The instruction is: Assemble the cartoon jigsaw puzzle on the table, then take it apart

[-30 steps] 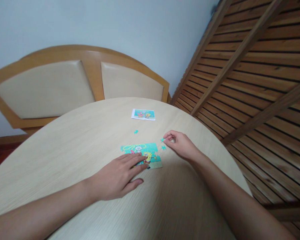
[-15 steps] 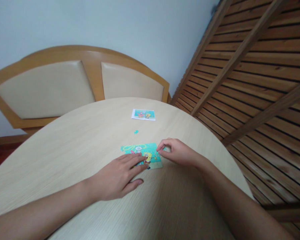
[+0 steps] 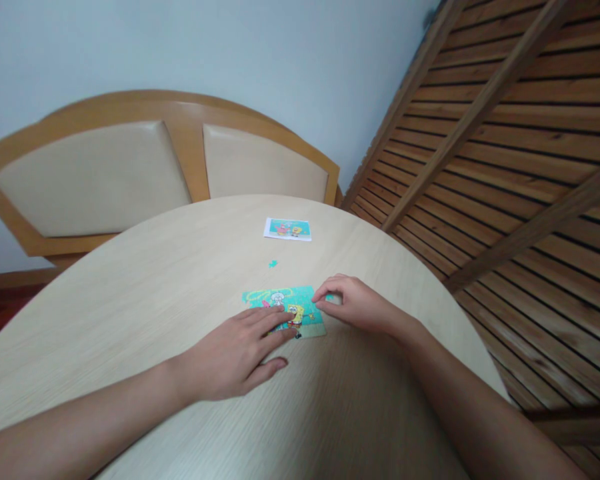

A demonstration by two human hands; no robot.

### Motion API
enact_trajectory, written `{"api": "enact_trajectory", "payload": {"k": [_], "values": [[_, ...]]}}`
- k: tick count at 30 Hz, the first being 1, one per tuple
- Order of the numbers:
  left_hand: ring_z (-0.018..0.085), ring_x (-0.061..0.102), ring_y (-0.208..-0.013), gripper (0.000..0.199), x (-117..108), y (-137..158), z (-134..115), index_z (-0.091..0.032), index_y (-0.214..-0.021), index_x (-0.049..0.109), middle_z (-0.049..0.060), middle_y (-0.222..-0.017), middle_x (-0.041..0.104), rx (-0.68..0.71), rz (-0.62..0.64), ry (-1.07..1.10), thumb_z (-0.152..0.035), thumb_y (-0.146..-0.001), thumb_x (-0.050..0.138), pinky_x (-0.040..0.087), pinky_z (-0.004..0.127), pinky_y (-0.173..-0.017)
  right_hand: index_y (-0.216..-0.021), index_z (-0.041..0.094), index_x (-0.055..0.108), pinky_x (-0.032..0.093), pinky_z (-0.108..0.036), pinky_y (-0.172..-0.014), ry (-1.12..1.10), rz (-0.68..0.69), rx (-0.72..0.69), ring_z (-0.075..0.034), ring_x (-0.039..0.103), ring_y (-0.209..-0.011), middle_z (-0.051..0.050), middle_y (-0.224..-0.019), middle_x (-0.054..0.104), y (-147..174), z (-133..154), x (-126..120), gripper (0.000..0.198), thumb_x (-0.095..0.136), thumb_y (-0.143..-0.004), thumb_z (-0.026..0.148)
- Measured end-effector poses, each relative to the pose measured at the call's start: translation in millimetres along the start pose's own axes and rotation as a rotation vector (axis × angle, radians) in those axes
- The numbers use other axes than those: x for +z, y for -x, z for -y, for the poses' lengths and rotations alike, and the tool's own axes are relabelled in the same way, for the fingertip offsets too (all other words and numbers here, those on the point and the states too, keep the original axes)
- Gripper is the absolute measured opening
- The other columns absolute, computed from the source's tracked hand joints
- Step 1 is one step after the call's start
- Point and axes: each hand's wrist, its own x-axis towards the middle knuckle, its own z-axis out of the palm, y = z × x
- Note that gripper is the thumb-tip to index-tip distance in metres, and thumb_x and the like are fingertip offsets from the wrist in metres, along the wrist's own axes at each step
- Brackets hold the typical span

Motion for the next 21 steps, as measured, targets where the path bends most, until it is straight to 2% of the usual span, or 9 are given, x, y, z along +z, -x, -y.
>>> {"api": "enact_trajectory", "payload": {"k": [7,15,18,21], "values": [[0.032,0.053,-0.134,0.043,0,0,0,-0.019,-0.139,0.053,0.014,-0.148,0.053,-0.002,-0.001,0.008,-0.039,-0.102,0.051,0.046,0.053,-0.112,-0.089,0.024,0.079,0.048,-0.033,-0.086,0.031,0.044,-0.09,-0.02,0.068,-0.088,-0.003,-0.09,0.078,-1,0,-2,0.012,0.067,-0.089,0.023],[0.032,0.053,-0.134,0.043,1,0,0,-0.019,-0.14,0.054,0.014,-0.148,0.053,-0.003,-0.01,0.019,-0.04,-0.102,0.05,0.045,0.053,-0.112,-0.09,0.025,0.079,0.047,-0.034,-0.087,0.17,0.06,-0.175,-0.02,0.067,-0.091,-0.003,-0.094,0.076,3,2,-5,0.013,0.066,-0.09,0.024],[0.032,0.053,-0.134,0.044,1,0,0,-0.019,-0.14,0.053,0.015,-0.148,0.053,-0.005,0.006,0.019,-0.04,-0.102,0.05,0.046,0.053,-0.111,-0.094,0.024,0.078,0.048,-0.033,-0.086,0.185,0.029,-0.131,-0.02,0.067,-0.092,-0.004,-0.095,0.076,4,1,-11,0.016,0.062,-0.091,0.022],[0.032,0.052,-0.135,0.044,0,0,1,-0.021,-0.141,0.051,0.014,-0.148,0.052,-0.003,-0.005,0.041,-0.039,-0.102,0.05,0.045,0.053,-0.112,-0.096,0.023,0.078,0.05,-0.034,-0.085,0.214,-0.049,-0.001,-0.022,0.068,-0.092,-0.005,-0.097,0.075,6,-5,-17,0.018,0.061,-0.09,0.019]]}}
